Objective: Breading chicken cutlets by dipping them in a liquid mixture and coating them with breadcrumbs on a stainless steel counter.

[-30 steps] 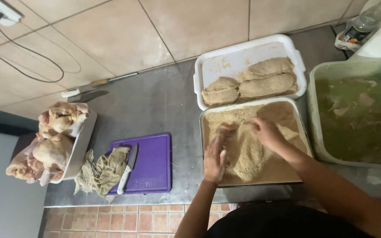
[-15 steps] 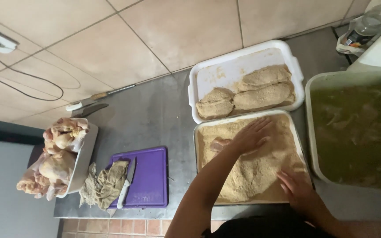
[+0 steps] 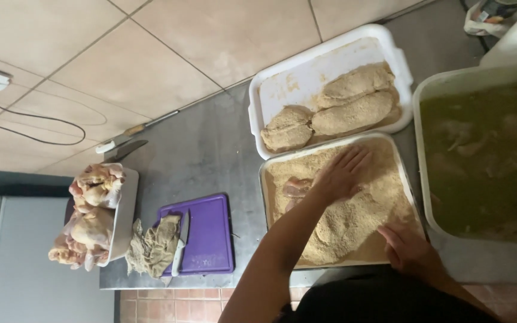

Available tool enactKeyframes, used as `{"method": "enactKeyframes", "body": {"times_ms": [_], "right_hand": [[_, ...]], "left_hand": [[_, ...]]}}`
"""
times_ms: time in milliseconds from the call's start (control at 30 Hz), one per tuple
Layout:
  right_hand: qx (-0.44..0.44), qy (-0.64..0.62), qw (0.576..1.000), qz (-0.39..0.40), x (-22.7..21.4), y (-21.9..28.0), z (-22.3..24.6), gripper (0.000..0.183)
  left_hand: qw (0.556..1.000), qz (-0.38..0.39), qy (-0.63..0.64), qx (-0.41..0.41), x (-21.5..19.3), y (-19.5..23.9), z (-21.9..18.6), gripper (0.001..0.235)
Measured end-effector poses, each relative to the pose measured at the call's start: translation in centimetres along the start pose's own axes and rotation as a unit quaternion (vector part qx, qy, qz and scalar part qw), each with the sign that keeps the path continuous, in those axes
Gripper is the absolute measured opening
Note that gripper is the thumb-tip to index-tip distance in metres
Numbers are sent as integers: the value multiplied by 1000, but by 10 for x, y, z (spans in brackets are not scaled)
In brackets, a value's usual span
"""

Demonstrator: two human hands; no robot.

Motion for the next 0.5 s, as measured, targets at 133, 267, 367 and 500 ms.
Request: {"method": "enactKeyframes", "body": {"times_ms": [133,267,367,500], "right_hand": [[-14,3,1000,-21,-1,-2,-2,36],[-20,17,999,22,7,9,-3,39],[-11,37,999,28,0,-2,4,40],[-29,49,998,-3,2,2,-1,38]], "left_hand": [[977,-40,199,-58,6,31,-20,76],[976,-22,204,-67,6,45,-32,79],[974,-44,209,-75,10,42,-28,83],[978,-25,192,-76,19,40,-29,89]]}}
Point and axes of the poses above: each hand's wrist, its own y-axis away from the middle knuckle, its own x-axis out of the palm, z = x × y, the point moved 7 cm from there along -y, towards the middle knuckle, and after that the axes turned 12 degrees about x, right-handed, at the moved point
